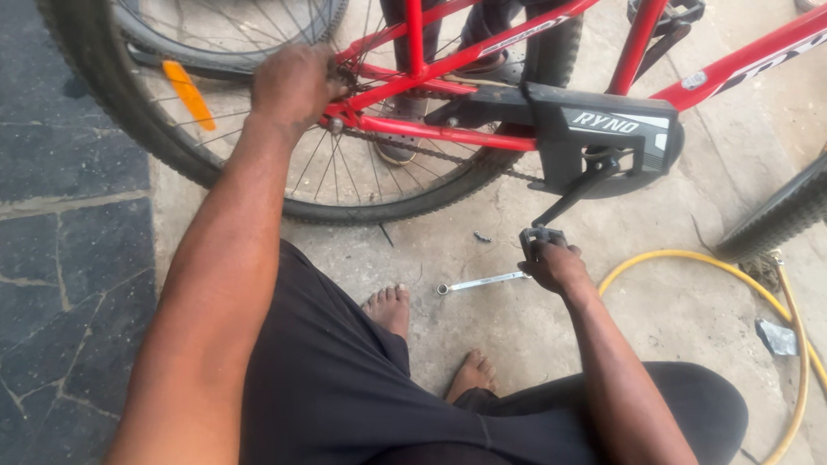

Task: The person sits on the ground beside a red bicycle and works on the rear wheel, using a spanner to loosen the axle nuts. They manipulate the chain, reposition the wheel in the frame, and check its alignment by hand.

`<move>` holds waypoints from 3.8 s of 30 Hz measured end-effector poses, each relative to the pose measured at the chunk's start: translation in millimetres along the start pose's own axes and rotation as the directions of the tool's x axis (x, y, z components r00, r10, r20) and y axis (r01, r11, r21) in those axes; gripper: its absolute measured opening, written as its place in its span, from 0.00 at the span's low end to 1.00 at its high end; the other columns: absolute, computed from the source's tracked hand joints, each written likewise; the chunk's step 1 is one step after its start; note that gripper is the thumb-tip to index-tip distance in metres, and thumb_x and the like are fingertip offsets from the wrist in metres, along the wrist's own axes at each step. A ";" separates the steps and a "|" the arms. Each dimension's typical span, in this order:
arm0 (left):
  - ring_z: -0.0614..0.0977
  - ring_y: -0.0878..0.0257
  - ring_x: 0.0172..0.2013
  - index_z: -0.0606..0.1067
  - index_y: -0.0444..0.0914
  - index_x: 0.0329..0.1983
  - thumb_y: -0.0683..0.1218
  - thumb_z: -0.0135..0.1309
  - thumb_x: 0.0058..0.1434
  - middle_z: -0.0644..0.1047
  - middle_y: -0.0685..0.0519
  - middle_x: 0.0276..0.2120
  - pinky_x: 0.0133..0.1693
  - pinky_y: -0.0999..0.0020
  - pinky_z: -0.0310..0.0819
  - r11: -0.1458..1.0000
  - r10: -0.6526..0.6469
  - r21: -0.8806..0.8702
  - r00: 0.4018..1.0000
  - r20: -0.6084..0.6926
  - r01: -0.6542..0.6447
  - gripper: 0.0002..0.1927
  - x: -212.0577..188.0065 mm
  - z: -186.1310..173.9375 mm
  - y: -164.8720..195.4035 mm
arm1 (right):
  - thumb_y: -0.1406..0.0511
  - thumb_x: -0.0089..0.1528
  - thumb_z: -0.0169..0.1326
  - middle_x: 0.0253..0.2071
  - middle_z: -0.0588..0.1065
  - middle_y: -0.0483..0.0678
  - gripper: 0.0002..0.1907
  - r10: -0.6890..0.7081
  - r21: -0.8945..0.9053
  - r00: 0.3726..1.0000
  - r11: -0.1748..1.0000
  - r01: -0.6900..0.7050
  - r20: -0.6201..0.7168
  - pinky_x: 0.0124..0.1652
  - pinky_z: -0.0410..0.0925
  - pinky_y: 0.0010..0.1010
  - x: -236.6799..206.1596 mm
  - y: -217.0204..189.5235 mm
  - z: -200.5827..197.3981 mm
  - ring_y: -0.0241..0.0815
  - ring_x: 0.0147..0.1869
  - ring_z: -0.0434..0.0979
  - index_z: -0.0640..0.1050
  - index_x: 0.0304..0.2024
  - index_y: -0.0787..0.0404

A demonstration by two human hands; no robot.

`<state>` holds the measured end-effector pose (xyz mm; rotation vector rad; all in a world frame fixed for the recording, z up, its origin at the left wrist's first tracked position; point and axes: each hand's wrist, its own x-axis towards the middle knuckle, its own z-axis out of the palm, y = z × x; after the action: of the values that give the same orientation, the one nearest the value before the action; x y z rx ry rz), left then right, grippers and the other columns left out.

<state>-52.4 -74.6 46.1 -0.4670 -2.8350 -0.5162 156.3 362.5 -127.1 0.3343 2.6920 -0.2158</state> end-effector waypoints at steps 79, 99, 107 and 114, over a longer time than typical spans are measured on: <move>0.83 0.61 0.38 0.74 0.40 0.45 0.55 0.56 0.68 0.80 0.52 0.37 0.42 0.64 0.78 -0.442 -0.417 -0.845 0.765 0.491 0.301 0.14 -39.1 196.3 70.9 | 0.70 0.66 0.51 0.59 0.74 0.52 0.26 0.721 0.838 0.537 0.112 0.534 -0.438 0.50 0.74 0.31 -0.5 161.9 -58.8 0.39 0.57 0.80 0.65 0.66 0.64; 0.81 0.63 0.43 0.75 0.48 0.48 0.67 0.58 0.56 0.81 0.56 0.41 0.48 0.62 0.69 -0.364 -0.303 -0.876 0.849 0.433 0.317 0.25 -58.0 207.9 50.0 | 0.65 0.67 0.52 0.60 0.73 0.46 0.27 0.766 0.894 0.533 0.119 0.431 -0.359 0.36 0.64 0.29 5.1 143.7 -60.6 0.35 0.56 0.77 0.61 0.68 0.53; 0.83 0.60 0.42 0.75 0.44 0.40 0.74 0.51 0.57 0.81 0.54 0.36 0.47 0.61 0.71 -0.429 -0.361 -0.844 0.795 0.487 0.322 0.31 -55.7 194.1 46.4 | 0.64 0.66 0.49 0.62 0.70 0.46 0.28 0.788 0.931 0.547 0.090 0.353 -0.283 0.49 0.69 0.43 4.4 145.5 -62.3 0.39 0.61 0.74 0.58 0.68 0.52; 0.81 0.62 0.41 0.76 0.43 0.42 0.70 0.54 0.58 0.80 0.54 0.36 0.48 0.60 0.71 -0.451 -0.422 -0.861 0.794 0.438 0.235 0.28 -53.3 179.8 47.5 | 0.66 0.69 0.50 0.49 0.77 0.45 0.20 0.728 0.853 0.582 0.009 0.521 -0.363 0.33 0.60 0.35 12.8 166.5 -58.6 0.37 0.44 0.77 0.71 0.64 0.56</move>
<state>-15.0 20.7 -118.1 0.4732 -1.3364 -2.9519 166.5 536.4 -96.3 1.4497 2.4161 -2.7717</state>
